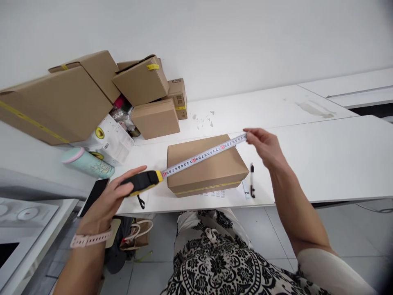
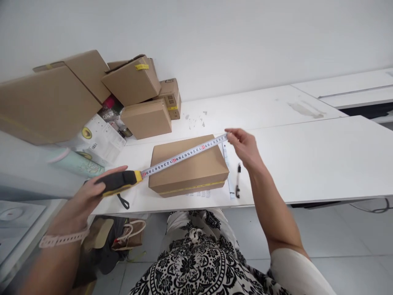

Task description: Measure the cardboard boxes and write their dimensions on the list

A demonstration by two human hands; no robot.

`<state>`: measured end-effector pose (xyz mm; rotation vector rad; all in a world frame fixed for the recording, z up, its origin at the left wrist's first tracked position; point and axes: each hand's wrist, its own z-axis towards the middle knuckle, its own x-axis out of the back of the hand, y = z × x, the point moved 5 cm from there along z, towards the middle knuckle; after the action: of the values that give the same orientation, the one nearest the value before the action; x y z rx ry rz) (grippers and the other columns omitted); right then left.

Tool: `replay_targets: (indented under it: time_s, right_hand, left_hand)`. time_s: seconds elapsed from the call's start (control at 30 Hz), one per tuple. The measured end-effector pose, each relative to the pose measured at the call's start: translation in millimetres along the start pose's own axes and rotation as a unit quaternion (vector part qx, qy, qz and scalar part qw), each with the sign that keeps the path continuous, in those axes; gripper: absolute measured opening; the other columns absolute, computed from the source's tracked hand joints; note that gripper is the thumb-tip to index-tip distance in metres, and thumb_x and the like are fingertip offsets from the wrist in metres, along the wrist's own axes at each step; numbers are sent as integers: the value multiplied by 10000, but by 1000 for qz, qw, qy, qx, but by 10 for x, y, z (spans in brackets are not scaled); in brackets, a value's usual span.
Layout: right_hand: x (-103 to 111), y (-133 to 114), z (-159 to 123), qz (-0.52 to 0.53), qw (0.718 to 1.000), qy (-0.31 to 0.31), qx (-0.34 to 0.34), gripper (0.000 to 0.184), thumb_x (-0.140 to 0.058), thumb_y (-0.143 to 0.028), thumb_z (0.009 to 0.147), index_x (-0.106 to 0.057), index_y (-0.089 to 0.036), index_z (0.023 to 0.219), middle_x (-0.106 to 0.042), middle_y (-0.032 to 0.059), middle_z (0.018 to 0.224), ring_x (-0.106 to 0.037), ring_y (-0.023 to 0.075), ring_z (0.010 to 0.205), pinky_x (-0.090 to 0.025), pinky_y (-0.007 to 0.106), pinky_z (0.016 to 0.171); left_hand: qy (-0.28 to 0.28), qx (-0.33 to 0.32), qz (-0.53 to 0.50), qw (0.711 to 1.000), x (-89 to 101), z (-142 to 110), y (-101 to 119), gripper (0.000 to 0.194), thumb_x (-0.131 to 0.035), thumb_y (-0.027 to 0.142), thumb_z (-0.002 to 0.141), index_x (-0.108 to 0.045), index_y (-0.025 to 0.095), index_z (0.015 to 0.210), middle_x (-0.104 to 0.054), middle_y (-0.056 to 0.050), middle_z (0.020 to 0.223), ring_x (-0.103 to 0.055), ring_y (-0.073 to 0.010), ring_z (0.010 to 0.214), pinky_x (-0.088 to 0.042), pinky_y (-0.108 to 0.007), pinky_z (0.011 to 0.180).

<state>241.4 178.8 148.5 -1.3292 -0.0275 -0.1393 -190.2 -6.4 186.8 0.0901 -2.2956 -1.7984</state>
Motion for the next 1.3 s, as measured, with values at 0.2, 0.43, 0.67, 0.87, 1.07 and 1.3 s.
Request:
replay_targets:
  time_s: [0.2,0.43,0.67,0.87,1.07,1.3]
  right_hand:
    - [-254,-435,474,25,997,-46,51,186,-638,-282,882,-759,-208,1001,-747,61,940,-652,208,953,-495,435,995]
    - [-992,14,730,-70,973,-221,10,162,-659,-292,897,-771,-198,967,-764,94,1005,-659,260,1007,-470,525,1058]
    - [-1181,182,664,-133,956,-261,17,101,-708,-220,835,-772,-178,900,-760,89,900,-671,253,892,-508,495,970]
    - [-1200,218,669,-157,956,-246,42,130,-723,-295,816,-744,-175,772,-743,84,846,-652,238,867,-510,455,922]
    - [-1222,196,684,-204,943,-259,51,99,-696,-268,810,-734,-178,795,-755,63,873,-654,214,880,-509,389,890]
    - [-1220,150,633,-249,928,-273,44,107,-624,-247,831,-718,-200,810,-764,31,905,-667,198,862,-495,347,838]
  left_hand:
    - [-362,146,-149,908,-1106,-633,-516,977,-929,488,577,-580,292,1469,-657,-133,1391,-635,-400,1224,-509,-508,1013]
    - [-409,165,-247,863,-1861,-848,-839,840,-910,338,623,-604,319,1405,-652,-85,1347,-588,-343,1267,-421,-522,1098]
    - [-382,151,-275,869,-2220,-1129,-615,611,-884,401,660,-679,344,1233,-708,-45,1161,-658,-259,1078,-475,-432,1010]
    - [-346,132,-304,878,-2454,-1204,-637,535,-893,391,662,-681,302,1145,-697,-67,1097,-668,-272,1017,-500,-439,949]
    - [-333,131,-323,876,-2568,-1258,-625,681,-887,390,678,-604,275,1287,-663,-62,1115,-646,-284,1040,-485,-464,972]
    - [-280,136,-322,894,-2632,-1350,-749,899,-872,449,675,-474,266,1460,-638,-77,1211,-598,-327,1155,-422,-525,1056]
